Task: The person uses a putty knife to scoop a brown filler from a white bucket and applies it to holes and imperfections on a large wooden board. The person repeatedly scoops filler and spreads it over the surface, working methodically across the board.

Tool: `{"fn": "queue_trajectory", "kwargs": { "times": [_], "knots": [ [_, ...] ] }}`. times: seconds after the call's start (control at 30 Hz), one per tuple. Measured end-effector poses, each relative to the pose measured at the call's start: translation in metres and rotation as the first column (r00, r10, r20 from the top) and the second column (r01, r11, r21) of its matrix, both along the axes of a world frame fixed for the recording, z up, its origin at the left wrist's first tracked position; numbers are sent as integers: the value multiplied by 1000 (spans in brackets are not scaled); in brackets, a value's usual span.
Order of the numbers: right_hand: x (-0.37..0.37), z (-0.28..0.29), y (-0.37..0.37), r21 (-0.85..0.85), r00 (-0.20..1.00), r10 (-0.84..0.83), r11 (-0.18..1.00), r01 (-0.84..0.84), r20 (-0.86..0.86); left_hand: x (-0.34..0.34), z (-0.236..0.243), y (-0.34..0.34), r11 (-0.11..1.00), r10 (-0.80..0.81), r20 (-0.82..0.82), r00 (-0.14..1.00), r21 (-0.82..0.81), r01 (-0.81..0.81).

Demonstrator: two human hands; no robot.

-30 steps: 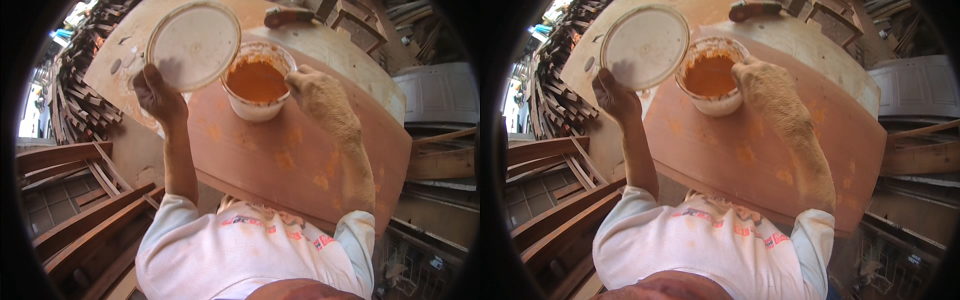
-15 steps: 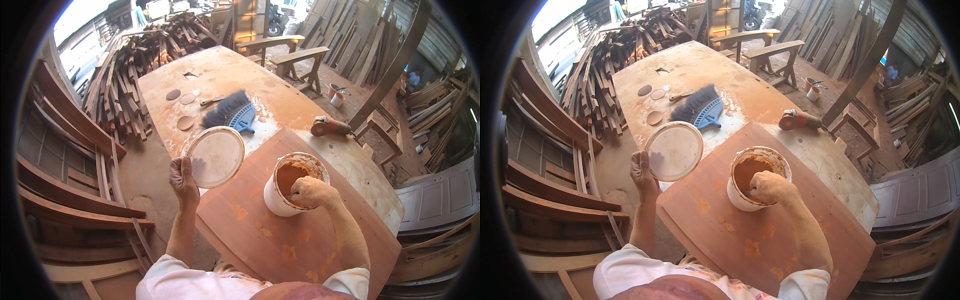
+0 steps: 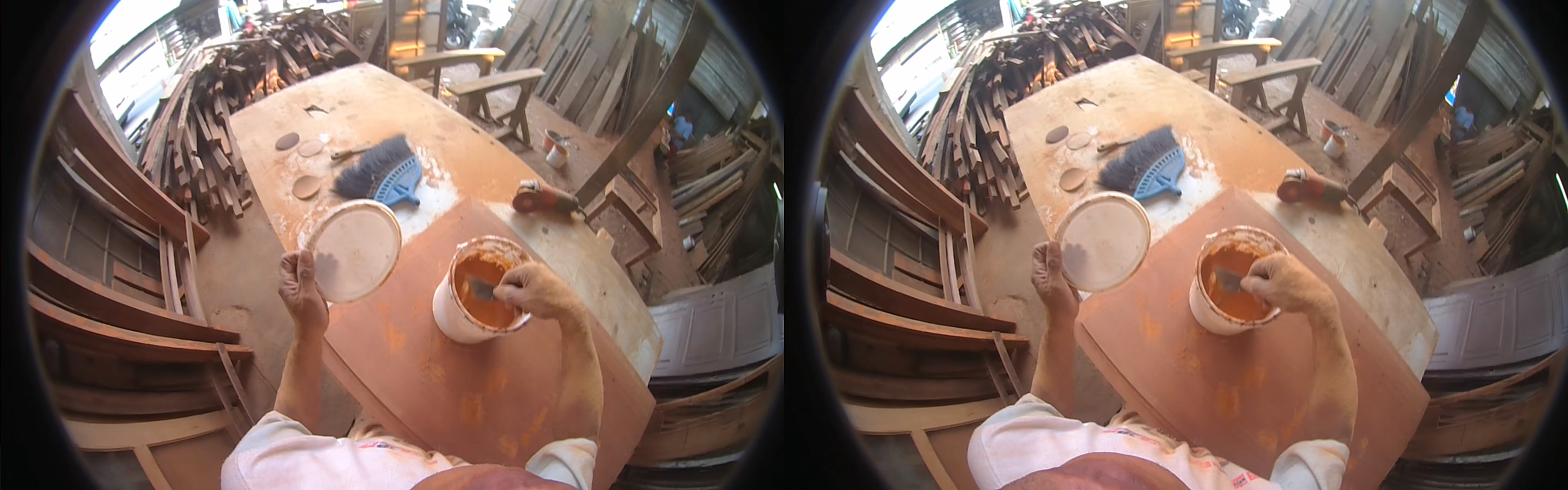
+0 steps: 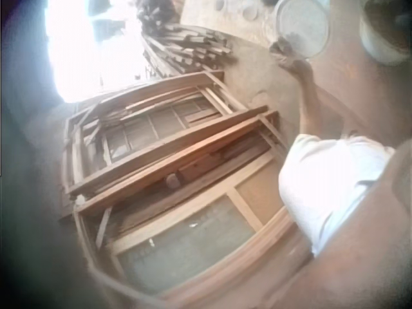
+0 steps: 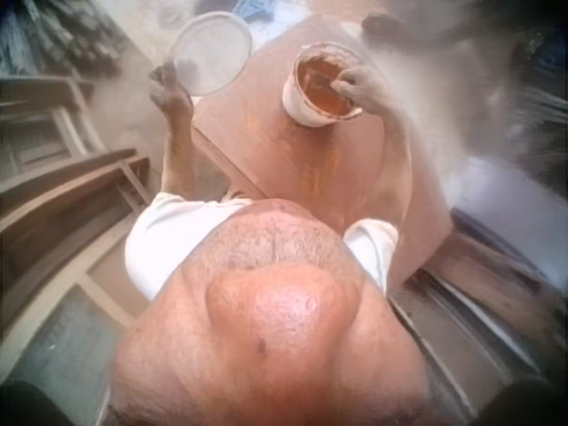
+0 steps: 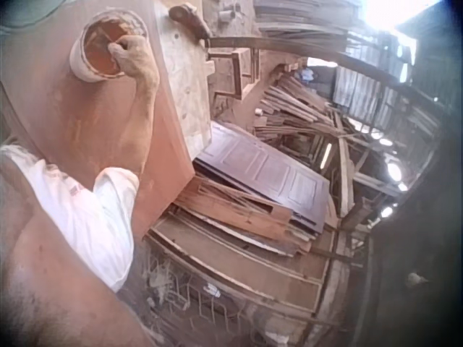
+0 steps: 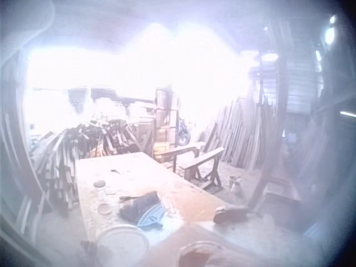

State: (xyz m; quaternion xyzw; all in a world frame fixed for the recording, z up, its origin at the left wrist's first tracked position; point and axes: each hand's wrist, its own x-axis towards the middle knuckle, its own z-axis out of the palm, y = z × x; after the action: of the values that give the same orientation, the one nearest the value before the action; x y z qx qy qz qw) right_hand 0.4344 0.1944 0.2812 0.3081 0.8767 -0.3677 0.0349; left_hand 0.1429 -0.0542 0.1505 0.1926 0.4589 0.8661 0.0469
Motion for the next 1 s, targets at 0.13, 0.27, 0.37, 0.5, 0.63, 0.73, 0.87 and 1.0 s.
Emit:
{"fn": "queue_trajectory", "kwargs": {
  "times": [0.13, 0.27, 0.37, 0.5, 0.63, 0.73, 0.87, 1.0],
  "knots": [
    [11, 6, 1, -143, 959, -213, 972, 187, -190, -3, 14, -22, 999, -38, 16, 999, -15, 38],
    [27, 14, -13, -102, 926, -304, 952, 288, -226, -7, 9, -20, 998, -59, -2, 998, 28, 59],
    [42, 3, -8, -105, 899, -334, 943, 317, -284, 2, 10, 5, 998, -45, 52, 998, 45, 42],
    [46, -4, -17, -75, 904, -375, 927, 368, -207, 2, 14, 6, 999, -38, -5, 999, -5, 38],
    [63, -2, -39, 106, 879, -468, 873, 476, -95, 13, 22, 19, 998, -63, -16, 998, 15, 63],
    [81, -16, -51, -52, 832, -538, 842, 536, -138, 11, 23, 15, 998, -60, -23, 998, 19, 60],
    [98, -40, -65, -207, 754, -622, 783, 587, -212, 8, 19, 13, 992, -113, 35, 993, 61, 110],
    [119, -28, -87, -216, 675, -701, 713, 667, -229, 14, 24, 32, 986, -138, 7, 990, 96, 136]
  ]
}}
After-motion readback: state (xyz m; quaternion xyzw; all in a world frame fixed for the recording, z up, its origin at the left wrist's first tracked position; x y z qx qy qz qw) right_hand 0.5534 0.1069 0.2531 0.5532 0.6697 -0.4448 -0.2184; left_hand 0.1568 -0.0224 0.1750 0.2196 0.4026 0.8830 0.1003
